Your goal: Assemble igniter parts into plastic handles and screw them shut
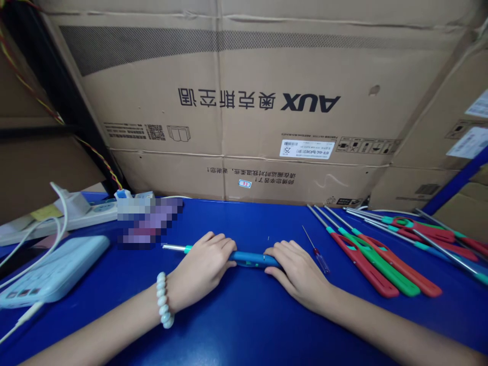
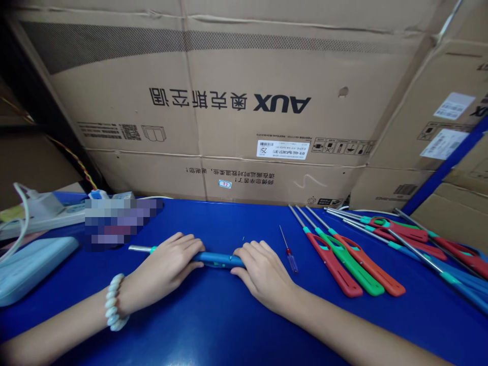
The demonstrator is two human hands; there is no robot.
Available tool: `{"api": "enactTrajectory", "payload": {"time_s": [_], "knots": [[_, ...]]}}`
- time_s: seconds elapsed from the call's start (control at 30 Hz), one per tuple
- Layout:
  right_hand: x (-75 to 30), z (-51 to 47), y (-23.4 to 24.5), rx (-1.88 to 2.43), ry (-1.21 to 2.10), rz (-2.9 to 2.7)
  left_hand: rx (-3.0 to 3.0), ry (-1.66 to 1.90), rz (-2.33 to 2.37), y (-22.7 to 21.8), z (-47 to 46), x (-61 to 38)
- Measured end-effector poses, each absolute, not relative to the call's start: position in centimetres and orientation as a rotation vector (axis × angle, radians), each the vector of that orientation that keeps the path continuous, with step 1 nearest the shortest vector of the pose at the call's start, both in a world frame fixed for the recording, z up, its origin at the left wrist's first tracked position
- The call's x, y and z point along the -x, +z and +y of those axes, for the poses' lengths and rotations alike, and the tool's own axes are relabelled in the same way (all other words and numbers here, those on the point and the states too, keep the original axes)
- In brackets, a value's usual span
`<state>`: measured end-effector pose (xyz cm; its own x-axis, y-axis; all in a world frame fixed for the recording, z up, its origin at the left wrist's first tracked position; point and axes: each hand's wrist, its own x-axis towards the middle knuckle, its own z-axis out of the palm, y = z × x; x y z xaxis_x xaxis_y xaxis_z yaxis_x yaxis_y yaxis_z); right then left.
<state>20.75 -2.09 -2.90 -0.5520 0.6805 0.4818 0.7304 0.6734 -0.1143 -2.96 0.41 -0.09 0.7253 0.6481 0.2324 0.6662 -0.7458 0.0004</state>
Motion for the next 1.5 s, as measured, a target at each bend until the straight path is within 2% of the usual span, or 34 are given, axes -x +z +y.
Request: {"api": "enactTrajectory", "payload": {"time_s": [0.23,0.47,0.67,0.83,1.07,1.5], "knots": [[-20.2,-2.4,-3.5,0.902,-0.615,-2.45,2.699,-0.397,-0.858,-0.3,-0.7,1.9],[-20.5,-1.9,-3.9,1.073,-0.554,-2.379,2.646,-0.516,-0.836,1.3,0.5,3.4],[-20.9,-1.6,-3.4,1.167,-0.549,-2.348,2.684,-0.229,-0.822,2.3,3.5,6.4],[-21.0,-1.6,-3.4,1.208,-0.545,-2.347,2.651,-0.205,-0.878,2.5,4.6,7.4],[-20.8,-1.5,-3.7,1.065,-0.58,-2.378,2.701,-0.211,-0.712,1.5,2.5,4.6],[-20.9,-1.6,-3.8,0.938,-0.677,-2.403,2.762,-0.181,-0.791,1.2,1.1,3.5]]}}
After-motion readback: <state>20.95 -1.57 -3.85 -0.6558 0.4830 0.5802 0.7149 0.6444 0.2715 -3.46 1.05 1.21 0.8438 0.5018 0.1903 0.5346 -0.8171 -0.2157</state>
